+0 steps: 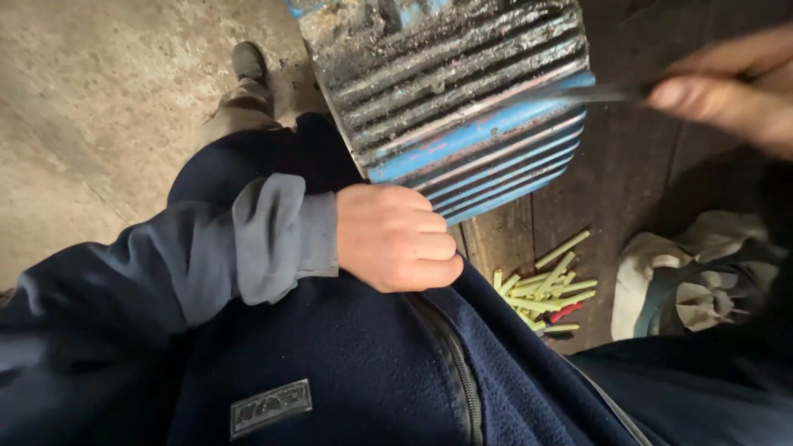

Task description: Scraping debris and dirt from the cooling fins of an electric motor housing using a knife.

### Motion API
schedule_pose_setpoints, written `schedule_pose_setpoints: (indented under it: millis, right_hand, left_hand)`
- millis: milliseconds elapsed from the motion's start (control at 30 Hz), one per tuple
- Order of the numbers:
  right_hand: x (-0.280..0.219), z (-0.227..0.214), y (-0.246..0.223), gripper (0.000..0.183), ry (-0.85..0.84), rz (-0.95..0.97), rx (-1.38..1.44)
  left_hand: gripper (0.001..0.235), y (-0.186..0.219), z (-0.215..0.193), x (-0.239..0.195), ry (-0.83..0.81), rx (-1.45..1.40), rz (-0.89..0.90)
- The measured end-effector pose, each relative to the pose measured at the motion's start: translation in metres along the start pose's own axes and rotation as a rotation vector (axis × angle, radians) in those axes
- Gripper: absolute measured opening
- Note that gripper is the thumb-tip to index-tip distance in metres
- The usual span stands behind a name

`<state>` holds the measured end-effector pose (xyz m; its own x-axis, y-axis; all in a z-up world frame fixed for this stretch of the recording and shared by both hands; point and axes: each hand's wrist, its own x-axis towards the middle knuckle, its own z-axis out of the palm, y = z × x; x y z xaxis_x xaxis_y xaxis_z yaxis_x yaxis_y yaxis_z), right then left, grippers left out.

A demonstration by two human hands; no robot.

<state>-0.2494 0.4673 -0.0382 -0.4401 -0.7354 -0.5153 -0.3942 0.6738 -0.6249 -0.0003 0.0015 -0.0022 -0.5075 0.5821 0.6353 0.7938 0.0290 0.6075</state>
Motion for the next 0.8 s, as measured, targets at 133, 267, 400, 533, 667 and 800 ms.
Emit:
schedule_pose_setpoints:
  millis: [133, 267, 400, 533, 667, 800]
  right_hand:
    - [0.023, -0.037, -0.159, 0.038, 0.091, -0.020, -0.107]
    - [0.026, -0.033, -0.157, 0.036, 0.024, 0.416, -0.297]
    - [0.012, -0.019, -0.148, 0.039, 0.262, -0.317, -0.570]
    - [0.011, -0.019, -0.165, 0.034, 0.419, -0.409, -0.843]
    - [0.022, -0.032, -0.150, 0.039, 0.159, -0.288, -0.371]
    - [0.046, -0.030, -0.211, 0.027, 0.076, 0.061, -0.084]
  left_hand:
    - [0.013, 0.000, -0.002, 0.001, 0.002, 0.005, -0.003]
    - [0.013, 0.000, 0.000, -0.001, 0.007, -0.007, -0.019]
    - [0.010, 0.001, -0.003, 0.001, 0.005, -0.003, -0.009]
    - [0.008, 0.001, -0.001, 0.003, 0.002, 0.020, -0.005]
    - [0.010, 0.002, -0.004, 0.004, 0.000, 0.047, -0.007]
    - [0.011, 0.002, -0.003, 0.002, 0.007, 0.022, -0.021]
